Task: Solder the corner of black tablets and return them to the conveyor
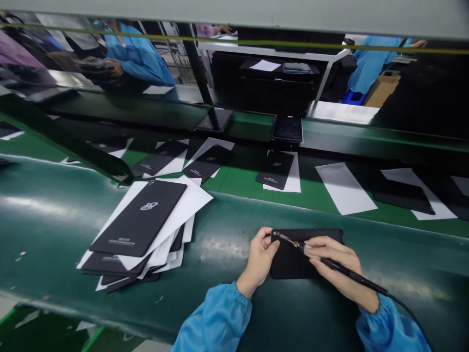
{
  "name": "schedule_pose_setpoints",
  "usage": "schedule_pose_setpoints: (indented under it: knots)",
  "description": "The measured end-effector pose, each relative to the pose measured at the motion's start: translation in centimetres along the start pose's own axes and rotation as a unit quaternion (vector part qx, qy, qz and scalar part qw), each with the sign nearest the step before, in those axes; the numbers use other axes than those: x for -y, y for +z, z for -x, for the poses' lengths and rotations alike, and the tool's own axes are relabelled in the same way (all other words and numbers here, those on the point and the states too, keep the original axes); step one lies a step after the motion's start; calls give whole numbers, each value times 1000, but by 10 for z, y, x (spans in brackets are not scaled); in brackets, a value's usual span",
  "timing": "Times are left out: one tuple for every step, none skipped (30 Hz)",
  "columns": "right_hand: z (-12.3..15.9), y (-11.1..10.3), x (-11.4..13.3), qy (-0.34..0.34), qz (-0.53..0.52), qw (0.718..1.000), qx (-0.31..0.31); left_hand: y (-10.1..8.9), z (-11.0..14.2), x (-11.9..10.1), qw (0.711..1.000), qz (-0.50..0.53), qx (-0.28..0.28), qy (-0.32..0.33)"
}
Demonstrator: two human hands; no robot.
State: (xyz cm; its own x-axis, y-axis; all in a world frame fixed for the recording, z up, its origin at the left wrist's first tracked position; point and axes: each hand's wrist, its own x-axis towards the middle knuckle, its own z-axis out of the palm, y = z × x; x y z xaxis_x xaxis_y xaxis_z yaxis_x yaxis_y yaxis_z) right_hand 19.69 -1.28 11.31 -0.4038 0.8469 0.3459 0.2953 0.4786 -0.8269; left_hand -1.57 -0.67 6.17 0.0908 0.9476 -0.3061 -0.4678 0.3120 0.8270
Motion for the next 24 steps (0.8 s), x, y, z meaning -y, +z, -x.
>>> schedule_pose_setpoints:
  knots:
    - [-2, -1, 1, -2, 3, 1000, 0, 0, 0, 0, 1000, -1, 0, 0]
    - [-3, -2, 2, -2, 5, 1000, 1, 0, 0, -1, 1000, -2, 1, -1]
    - [-5, -3, 2, -1, 4, 1000, 2, 0, 0, -1, 1000, -3, 1, 0]
    - [-6, -3, 2, 3, 4, 1000, 4, 1, 1, -1, 1000, -3, 2, 0]
    - [-8, -3, 1, 7, 3, 1000, 7, 1, 1, -1, 1000, -3, 2, 1]
    - [-9, -3, 0, 10, 2, 1000, 11, 1, 1, -1, 1000, -3, 2, 2]
    - [-10, -4, -1, 11, 2, 1000, 15, 1, 1, -1, 1000, -3, 1, 2]
    - [-11, -4, -3, 8, 1, 1000, 21, 1, 1, -1, 1000, -3, 1, 2]
    - [-12, -5, -4, 4, 0, 1000, 27, 1, 1, 0, 1000, -3, 0, 1]
    - [-13, -6, -5, 1, -1, 999, 33, 1, 1, 0, 1000, -4, 0, 1]
    - [-15, -7, -6, 0, -2, 999, 38, 0, 1, 0, 1000, -5, 0, 0]
    - [-16, -9, -5, 2, -2, 999, 43, 0, 1, 1, 1000, -5, 1, -1]
    - [-18, -10, -5, 6, -2, 999, 47, 0, 0, 1, 1000, -6, 2, -2]
    - [-19, -11, -3, 11, -1, 999, 51, 0, 0, 1, 1000, -6, 2, -2]
    - [-21, -12, -2, 16, -1, 998, 55, 0, 0, 1, 1000, -6, 3, -3]
    - [-22, -12, 0, 20, -2, 998, 59, 0, 0, 1, 1000, -6, 3, -3]
    - [-23, -13, 1, 22, -1, 998, 63, 0, 1, 1, 1000, -7, 3, -3]
    - [-23, -13, 3, 21, 0, 998, 64, 0, 1, 1, 1000, -7, 4, -3]
    - [-23, -12, 4, 15, 1, 998, 60, 0, 1, 1, 1000, -8, 5, -2]
    - [-22, -12, 4, 9, 1, 999, 51, 0, 1, 1, 1000, -8, 5, -2]
    - [-20, -11, 5, 3, 1, 999, 37, 0, 1, 0, 1000, -8, 6, -2]
    - [-18, -9, 5, -2, 1, 1000, 19, 0, 1, 0, 1000, -7, 5, -1]
    - [-16, -8, 5, -3, 0, 1000, 3, 1, 1, 0, 1000, -6, 5, -1]
    - [-14, -6, 5, -2, -2, 1000, -12, 1, 1, 0, 1000, -6, 4, 0]
